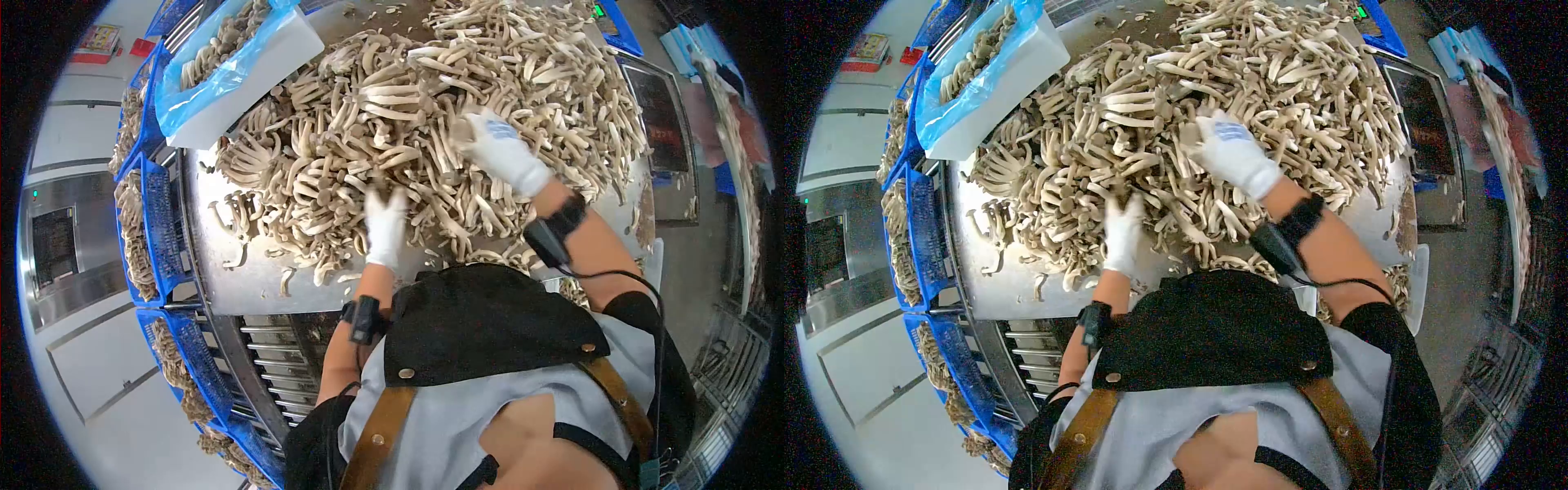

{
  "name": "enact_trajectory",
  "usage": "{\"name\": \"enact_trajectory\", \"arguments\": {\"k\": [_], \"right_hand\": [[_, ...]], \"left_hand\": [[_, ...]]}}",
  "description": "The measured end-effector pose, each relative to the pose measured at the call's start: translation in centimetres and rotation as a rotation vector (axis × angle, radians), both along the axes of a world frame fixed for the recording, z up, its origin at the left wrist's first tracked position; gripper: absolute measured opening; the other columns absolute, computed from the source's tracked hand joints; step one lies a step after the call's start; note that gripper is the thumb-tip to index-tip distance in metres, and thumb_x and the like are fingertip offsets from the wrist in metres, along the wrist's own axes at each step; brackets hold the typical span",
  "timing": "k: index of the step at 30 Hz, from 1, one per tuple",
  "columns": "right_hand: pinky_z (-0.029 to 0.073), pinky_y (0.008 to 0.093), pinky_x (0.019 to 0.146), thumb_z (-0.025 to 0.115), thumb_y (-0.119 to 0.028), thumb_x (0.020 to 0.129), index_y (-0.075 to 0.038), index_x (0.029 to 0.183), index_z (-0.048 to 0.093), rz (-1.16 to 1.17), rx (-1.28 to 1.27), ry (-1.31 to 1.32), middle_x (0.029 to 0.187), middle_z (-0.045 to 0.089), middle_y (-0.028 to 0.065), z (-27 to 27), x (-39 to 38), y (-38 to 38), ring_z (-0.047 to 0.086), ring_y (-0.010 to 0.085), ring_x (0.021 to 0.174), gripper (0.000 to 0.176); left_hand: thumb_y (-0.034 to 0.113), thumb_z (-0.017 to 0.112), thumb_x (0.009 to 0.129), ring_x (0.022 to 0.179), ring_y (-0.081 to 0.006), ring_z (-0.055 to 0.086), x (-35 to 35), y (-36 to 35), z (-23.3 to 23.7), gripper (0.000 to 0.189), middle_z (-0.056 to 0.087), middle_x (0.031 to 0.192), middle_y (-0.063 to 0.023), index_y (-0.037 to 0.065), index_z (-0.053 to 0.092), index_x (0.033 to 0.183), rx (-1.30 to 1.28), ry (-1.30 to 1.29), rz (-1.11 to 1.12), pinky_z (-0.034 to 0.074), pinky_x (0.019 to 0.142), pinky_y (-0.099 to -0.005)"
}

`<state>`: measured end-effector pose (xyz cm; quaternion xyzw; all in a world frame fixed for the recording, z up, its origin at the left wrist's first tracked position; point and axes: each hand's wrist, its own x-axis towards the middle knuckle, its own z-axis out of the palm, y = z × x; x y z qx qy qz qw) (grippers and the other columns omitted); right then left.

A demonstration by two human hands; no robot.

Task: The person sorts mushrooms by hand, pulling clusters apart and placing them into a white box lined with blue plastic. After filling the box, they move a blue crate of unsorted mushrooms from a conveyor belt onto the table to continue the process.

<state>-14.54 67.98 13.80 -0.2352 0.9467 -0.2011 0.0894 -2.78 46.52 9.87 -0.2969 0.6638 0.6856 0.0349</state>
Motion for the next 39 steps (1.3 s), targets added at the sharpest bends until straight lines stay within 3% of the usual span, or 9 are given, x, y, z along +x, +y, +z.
{"name": "enact_trajectory", "arguments": {"k": [2,7,11,15,19,21,27,32,39], "right_hand": [[0.038,0.058,0.097,0.064,-0.048,0.081,-0.01,0.125,0.053,-0.114,0.3,-0.068,0.132,0.049,0.018,-0.7,-0.9,-4.1,0.046,0.0358,0.125,0.059],[0.03,0.0564,0.105,0.068,-0.046,0.079,-0.017,0.126,0.054,-0.125,0.383,-0.013,0.135,0.049,0.0164,-3.0,-2.3,-2.9,0.043,0.0335,0.129,0.057],[0.036,0.052,0.1,0.07,-0.046,0.075,-0.016,0.124,0.056,-0.029,0.386,0.031,0.115,0.058,0.0127,-1.6,-2.3,1.5,0.053,0.0302,0.113,0.058],[0.036,0.0462,0.101,0.071,-0.042,0.076,-0.014,0.121,0.054,0.043,0.235,-0.02,0.115,0.053,0.0154,-0.5,1.0,0.9,0.049,0.0346,0.113,0.055],[0.029,0.0492,0.108,0.072,-0.037,0.078,-0.01,0.135,0.045,0.03,-0.138,0.062,0.135,0.044,0.0213,-2.9,1.5,0.9,0.042,0.0391,0.124,0.069],[0.034,0.0456,0.107,0.067,-0.038,0.086,-0.007,0.147,0.029,-0.122,-0.404,0.008,0.133,0.045,0.0244,-4.7,0.7,0.8,0.045,0.0374,0.122,0.078],[0.038,0.0326,0.102,0.074,-0.017,0.084,-0.005,0.152,0.006,-0.285,-1.224,-0.561,0.142,0.038,0.0114,-4.0,-0.5,-1.2,0.043,0.0189,0.121,0.097],[0.025,0.0354,0.113,0.082,-0.04,0.07,0.0,0.151,0.014,-0.114,-0.978,-0.172,0.151,0.029,0.018,1.5,4.1,-1.5,0.031,0.0253,0.136,0.113],[0.032,0.0353,0.109,0.077,-0.043,0.076,-0.006,0.153,0.006,-0.081,-1.276,-0.45,0.153,0.025,0.0144,5.4,5.3,0.0,0.039,0.0231,0.13,0.112]], "left_hand": [[0.028,0.063,0.088,0.119,-0.0326,0.054,-0.8,1.8,-2.1,0.067,0.052,0.132,-0.0245,-0.004,0.037,0.14,-0.438,-0.026,-0.443,0.042,0.102,-0.0404],[0.031,0.063,0.085,0.135,-0.0346,0.04,-2.9,2.3,6.3,0.07,0.043,0.143,-0.0268,-0.001,0.038,0.143,-0.203,0.004,-1.103,0.029,0.113,-0.0374],[0.028,0.076,0.074,0.124,-0.0394,0.046,-10.1,-2.0,7.5,0.078,0.047,0.134,-0.024,0.008,0.042,0.141,-1.345,0.388,-0.779,0.038,0.102,-0.0496],[0.03,0.076,0.069,0.136,-0.04,0.033,-21.2,-3.7,3.3,0.087,0.036,0.145,-0.0256,0.011,0.036,0.145,-1.597,0.259,-1.106,0.03,0.112,-0.0481],[0.032,0.076,0.072,0.119,-0.0361,0.054,-24.8,-1.3,5.5,0.09,0.046,0.137,-0.0269,0.006,0.033,0.147,-0.958,0.07,-1.011,0.047,0.097,-0.0418],[0.035,0.078,0.072,0.117,-0.0268,0.055,-23.4,-1.3,5.2,0.093,0.051,0.133,-0.0216,0.002,0.033,0.146,-0.084,-0.08,-0.951,0.047,0.096,-0.0378],[0.042,0.061,0.091,0.115,-0.0199,0.053,-11.5,3.8,1.9,0.061,0.055,0.127,-0.0068,0.008,0.042,0.139,0.686,0.128,-0.492,0.045,0.098,-0.0345],[0.047,0.053,0.096,0.108,-0.0276,0.06,-6.9,4.7,2.4,0.058,0.054,0.13,-0.01,0.011,0.041,0.14,1.023,-0.079,-0.209,0.053,0.089,-0.0417],[0.059,0.053,0.091,0.101,-0.0262,0.063,-3.2,3.8,8.2,0.068,0.062,0.116,-0.0109,0.009,0.043,0.137,0.841,0.257,-0.435,0.055,0.086,-0.0398]]}}
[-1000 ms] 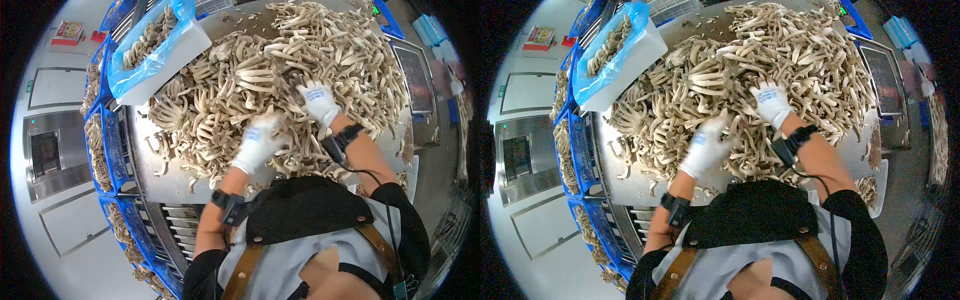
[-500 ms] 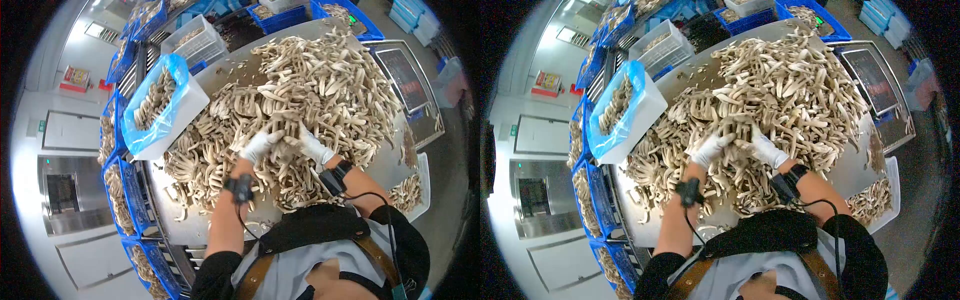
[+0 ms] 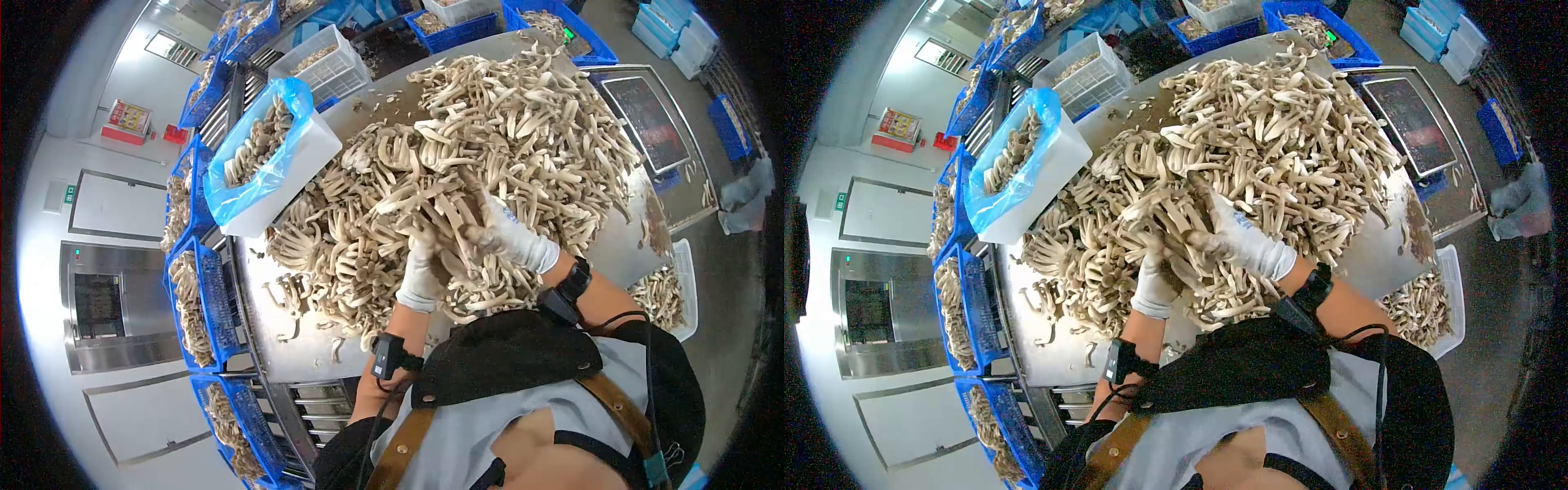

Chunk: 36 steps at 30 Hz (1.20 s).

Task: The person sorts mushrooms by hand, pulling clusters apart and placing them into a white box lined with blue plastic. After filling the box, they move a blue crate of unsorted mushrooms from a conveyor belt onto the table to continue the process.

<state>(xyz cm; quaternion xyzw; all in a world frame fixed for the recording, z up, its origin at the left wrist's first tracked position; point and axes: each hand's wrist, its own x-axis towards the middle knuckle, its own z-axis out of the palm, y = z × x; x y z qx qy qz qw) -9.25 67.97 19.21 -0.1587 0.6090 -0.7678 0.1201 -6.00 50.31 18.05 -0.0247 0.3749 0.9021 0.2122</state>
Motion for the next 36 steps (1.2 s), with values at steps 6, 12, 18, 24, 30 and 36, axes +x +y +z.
{"name": "enact_trajectory", "arguments": {"k": [6,12,18,24,30,36], "right_hand": [[0.042,0.0441,0.101,0.055,-0.061,0.084,-0.001,0.13,0.05,-0.287,0.6,0.638,0.134,0.049,0.0216,3.0,3.5,1.2,0.051,0.0361,0.119,0.076],[0.039,0.0424,0.105,0.059,-0.02,0.084,-0.003,0.124,0.054,-0.178,0.631,0.905,0.126,0.056,0.0173,3.2,5.8,-1.8,0.052,0.0333,0.119,0.044],[0.045,0.0298,0.093,0.059,-0.021,0.094,0.001,0.124,0.052,-0.345,-0.042,0.096,0.11,0.061,0.0109,2.9,7.5,-0.9,0.057,0.0168,0.102,0.038],[0.038,0.0305,0.102,0.066,-0.019,0.09,0.001,0.146,0.027,0.12,-0.129,-0.291,0.135,0.046,0.0136,2.1,7.7,-1.6,0.046,0.0202,0.121,0.071],[0.037,0.03,0.103,0.064,-0.006,0.086,0.0,0.147,0.028,0.148,-0.271,-0.174,0.142,0.042,0.0116,3.0,8.3,-2.2,0.044,0.0187,0.124,0.071],[0.037,0.0309,0.103,0.07,-0.018,0.085,0.002,0.145,0.031,0.084,-0.109,-0.198,0.135,0.048,0.014,0.7,7.2,-2.4,0.046,0.0198,0.123,0.074]], "left_hand": [[0.073,0.054,0.081,0.124,-0.0341,0.048,1.1,-0.7,0.8,0.091,0.047,0.138,-0.0137,0.012,0.035,0.145,0.036,0.029,0.097,0.041,0.104,-0.0504],[0.069,0.055,0.084,0.123,-0.0287,0.05,3.5,1.3,1.5,0.085,0.053,0.131,-0.0118,0.007,0.039,0.141,0.072,0.022,0.094,0.043,0.103,-0.0458],[0.043,0.059,0.093,0.103,-0.0257,0.062,4.7,-0.3,1.2,0.051,0.062,0.117,-0.0104,0.008,0.052,0.13,0.097,-0.007,0.185,0.05,0.093,-0.0427],[0.03,0.062,0.092,0.103,-0.0274,0.063,5.3,-1.9,2.8,0.048,0.06,0.121,-0.0107,0.011,0.047,0.134,-0.205,0.216,0.043,0.056,0.084,-0.038],[0.044,0.053,0.096,0.116,-0.0312,0.057,6.5,-2.6,3.6,0.055,0.057,0.13,-0.0097,0.013,0.044,0.139,0.3,-0.049,0.2,0.045,0.101,-0.0498],[0.051,0.051,0.095,0.099,-0.0257,0.062,6.2,-7.0,-1.3,0.039,0.064,0.104,-0.0034,0.018,0.058,0.115,0.174,0.1,0.224,0.051,0.092,-0.0472]]}}
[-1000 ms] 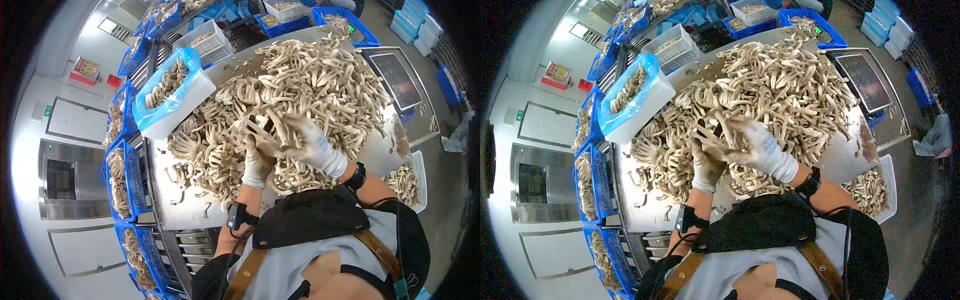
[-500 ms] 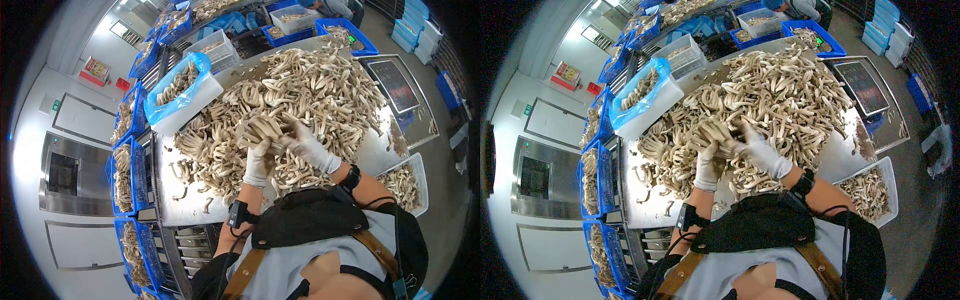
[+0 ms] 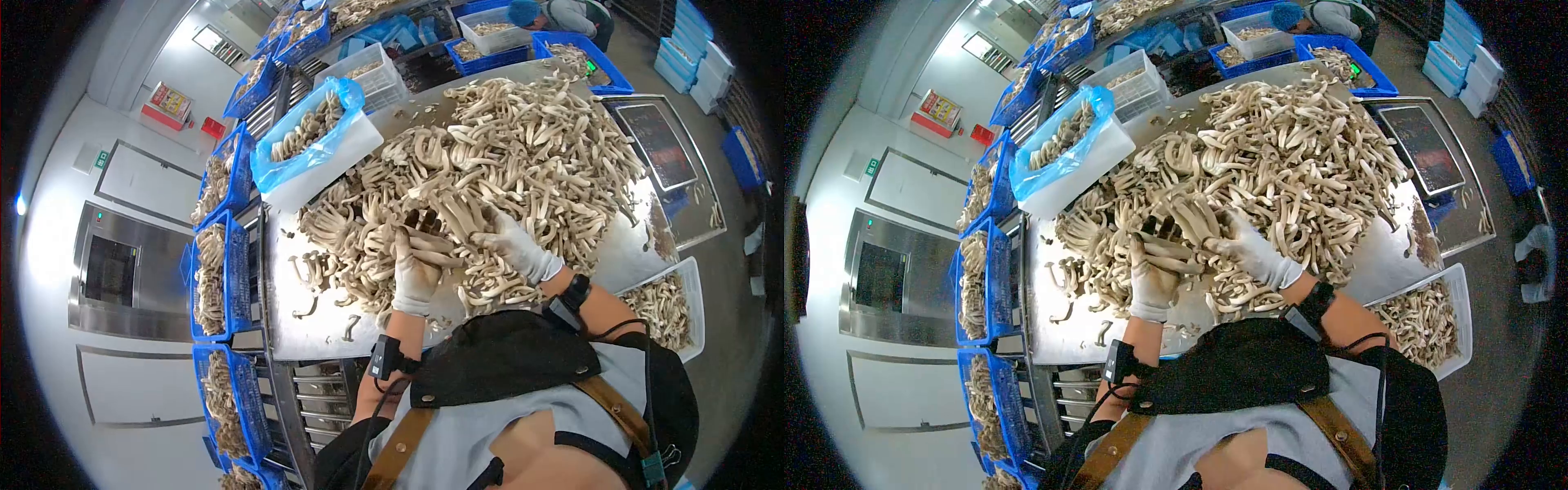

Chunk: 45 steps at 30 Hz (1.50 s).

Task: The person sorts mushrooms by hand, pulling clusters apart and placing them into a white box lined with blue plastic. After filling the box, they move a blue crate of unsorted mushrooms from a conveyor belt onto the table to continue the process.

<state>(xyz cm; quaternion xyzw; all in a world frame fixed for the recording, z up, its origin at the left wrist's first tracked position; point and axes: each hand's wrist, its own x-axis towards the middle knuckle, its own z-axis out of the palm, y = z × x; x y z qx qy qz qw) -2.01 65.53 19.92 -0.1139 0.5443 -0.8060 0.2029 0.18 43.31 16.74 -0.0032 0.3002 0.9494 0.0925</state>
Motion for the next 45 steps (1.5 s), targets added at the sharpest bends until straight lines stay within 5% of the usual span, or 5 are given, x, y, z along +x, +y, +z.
{"name": "enact_trajectory", "arguments": {"k": [11,30,34,41,45], "right_hand": [[0.046,0.0422,0.096,0.056,-0.009,0.083,-0.002,0.126,0.05,-0.012,0.927,1.228,0.127,0.05,0.0206,1.2,1.8,-8.8,0.053,0.0346,0.116,0.044],[0.051,0.0408,0.075,0.061,-0.019,0.079,-0.008,0.098,0.058,0.766,1.546,0.932,0.088,0.059,0.0141,3.7,1.1,-16.8,0.062,0.0297,0.089,0.022],[0.046,0.0419,0.091,0.067,-0.032,0.084,-0.003,0.12,0.056,0.121,0.859,0.979,0.106,0.058,0.0204,5.7,-1.1,-21.3,0.056,0.0377,0.104,0.048],[0.047,0.0361,0.083,0.067,-0.018,0.084,0.0,0.116,0.055,0.601,0.709,0.554,0.1,0.061,0.0162,6.4,-0.4,-26.8,0.06,0.025,0.095,0.039],[0.041,0.0396,0.1,0.067,-0.029,0.084,-0.002,0.144,0.035,0.687,1.054,0.548,0.124,0.055,0.0248,5.2,-1.3,-24.0,0.053,0.0352,0.117,0.073]], "left_hand": [[0.047,0.06,0.091,0.115,-0.0248,0.056,1.5,-3.9,-0.1,0.054,0.058,0.126,-0.0071,0.014,0.049,0.132,-0.061,-0.088,-0.029,0.045,0.099,-0.0436],[0.025,0.061,0.093,0.082,-0.0171,0.064,-0.1,-17.4,1.4,0.027,0.064,0.097,-0.0071,0.006,0.058,0.111,0.038,-0.249,0.036,0.054,0.068,-0.0299],[0.034,0.063,0.09,0.104,-0.0248,0.061,-0.1,-21.1,1.1,0.047,0.061,0.116,-0.0095,0.009,0.052,0.129,0.264,-0.139,-0.08,0.049,0.092,-0.0425],[0.043,0.061,0.091,0.113,-0.0199,0.056,0.0,-23.6,0.2,0.055,0.06,0.124,-0.0064,0.015,0.049,0.137,0.893,-0.115,-0.163,0.046,0.098,-0.0344],[0.036,0.069,0.087,0.098,-0.0213,0.061,-0.9,-26.1,-2.7,0.049,0.062,0.114,-0.0056,0.015,0.054,0.129,0.212,-0.154,0.023,0.052,0.087,-0.0376]]}}
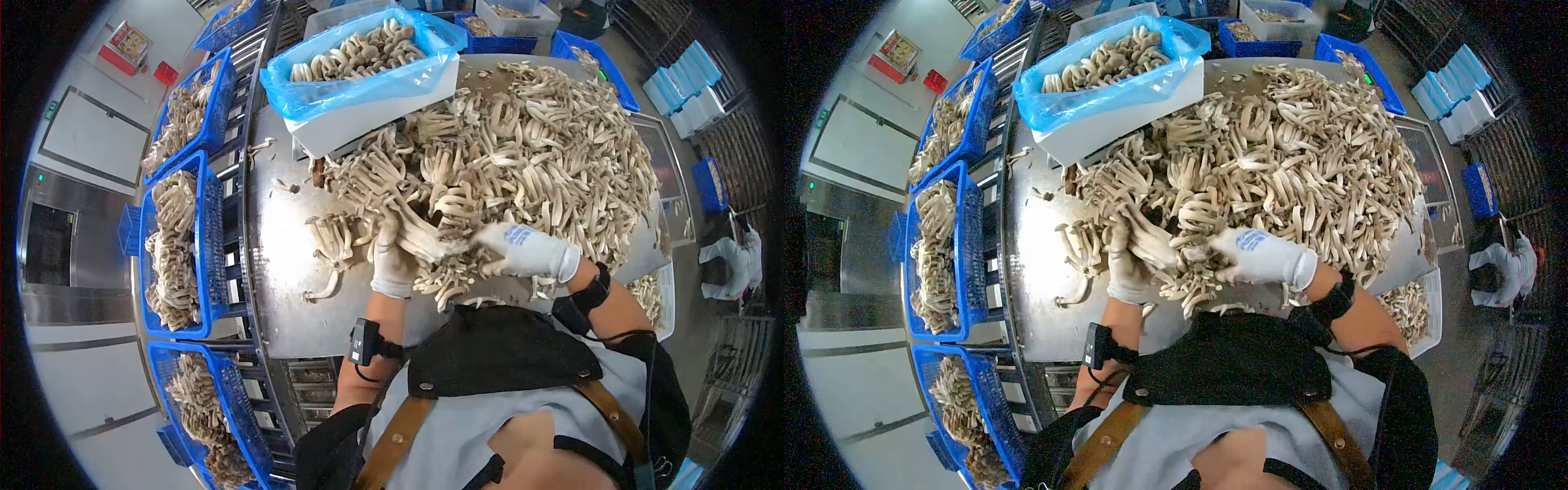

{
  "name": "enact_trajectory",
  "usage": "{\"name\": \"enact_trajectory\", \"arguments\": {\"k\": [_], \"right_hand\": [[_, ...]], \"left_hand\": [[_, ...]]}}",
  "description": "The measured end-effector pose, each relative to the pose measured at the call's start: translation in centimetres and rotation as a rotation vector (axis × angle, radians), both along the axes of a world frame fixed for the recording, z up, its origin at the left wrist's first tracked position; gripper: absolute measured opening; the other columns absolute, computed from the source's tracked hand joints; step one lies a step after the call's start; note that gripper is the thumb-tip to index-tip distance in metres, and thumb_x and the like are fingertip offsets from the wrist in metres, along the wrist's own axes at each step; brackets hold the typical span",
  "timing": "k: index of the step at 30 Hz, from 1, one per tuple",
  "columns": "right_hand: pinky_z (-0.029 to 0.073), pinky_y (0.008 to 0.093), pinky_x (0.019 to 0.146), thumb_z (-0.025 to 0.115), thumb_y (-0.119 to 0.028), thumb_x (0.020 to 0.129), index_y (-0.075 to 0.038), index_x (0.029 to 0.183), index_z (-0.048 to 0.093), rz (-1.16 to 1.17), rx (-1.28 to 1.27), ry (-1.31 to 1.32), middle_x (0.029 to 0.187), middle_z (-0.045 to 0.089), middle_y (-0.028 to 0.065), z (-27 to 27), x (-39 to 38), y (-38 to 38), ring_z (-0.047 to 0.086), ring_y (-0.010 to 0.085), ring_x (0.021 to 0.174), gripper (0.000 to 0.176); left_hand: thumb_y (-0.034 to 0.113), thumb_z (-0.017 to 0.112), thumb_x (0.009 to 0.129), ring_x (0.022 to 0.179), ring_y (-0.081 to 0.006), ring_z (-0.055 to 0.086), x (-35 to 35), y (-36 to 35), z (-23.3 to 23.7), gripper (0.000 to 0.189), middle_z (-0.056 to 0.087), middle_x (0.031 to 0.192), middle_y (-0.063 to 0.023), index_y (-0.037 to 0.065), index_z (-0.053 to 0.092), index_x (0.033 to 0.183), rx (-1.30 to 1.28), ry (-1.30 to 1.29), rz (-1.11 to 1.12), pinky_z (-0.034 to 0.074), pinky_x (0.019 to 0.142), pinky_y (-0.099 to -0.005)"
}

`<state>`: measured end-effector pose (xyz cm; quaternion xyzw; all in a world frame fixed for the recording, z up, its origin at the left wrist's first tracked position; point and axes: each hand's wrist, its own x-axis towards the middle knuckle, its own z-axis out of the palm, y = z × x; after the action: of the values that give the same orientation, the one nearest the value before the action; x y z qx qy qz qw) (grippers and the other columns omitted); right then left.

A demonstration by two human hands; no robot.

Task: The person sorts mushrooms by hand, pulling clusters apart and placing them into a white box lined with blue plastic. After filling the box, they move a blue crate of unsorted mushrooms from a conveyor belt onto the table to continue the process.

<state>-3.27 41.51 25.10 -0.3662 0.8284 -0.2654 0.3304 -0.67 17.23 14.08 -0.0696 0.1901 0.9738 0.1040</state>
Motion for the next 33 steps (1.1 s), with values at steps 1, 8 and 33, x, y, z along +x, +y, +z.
{"name": "enact_trajectory", "arguments": {"k": [1,8,33], "right_hand": [[0.038,0.0389,0.104,0.069,-0.033,0.083,-0.001,0.146,0.031,-0.159,-0.167,-0.033,0.13,0.051,0.026,-0.7,-0.3,-0.3,0.049,0.0354,0.123,0.08],[0.043,0.0359,0.099,0.081,-0.025,0.07,0.003,0.15,0.007,-0.666,-0.189,-0.36,0.139,0.04,0.0297,-6.7,0.2,-3.8,0.052,0.0299,0.117,0.112],[0.041,0.0422,0.102,0.056,-0.044,0.087,-0.015,0.146,0.035,0.002,0.837,0.73,0.13,0.055,0.0237,-2.0,-39.0,-19.2,0.056,0.0373,0.116,0.069]], "left_hand": [[0.037,0.07,0.086,0.099,-0.0218,0.061,-0.4,0.8,1.1,0.05,0.061,0.114,-0.0054,0.015,0.054,0.128,-0.175,-0.093,0.093,0.053,0.086,-0.0387],[0.046,0.069,0.084,0.091,-0.0205,0.06,0.1,4.5,3.3,0.058,0.059,0.106,-0.006,0.007,0.052,0.123,-0.385,-0.142,-0.34,0.053,0.074,-0.0326],[0.013,0.054,0.096,0.118,-0.0203,0.052,-1.0,-12.7,2.9,0.047,0.053,0.131,-0.0135,-0.002,0.041,0.139,-0.729,-0.201,0.259,0.041,0.102,-0.0322]]}}
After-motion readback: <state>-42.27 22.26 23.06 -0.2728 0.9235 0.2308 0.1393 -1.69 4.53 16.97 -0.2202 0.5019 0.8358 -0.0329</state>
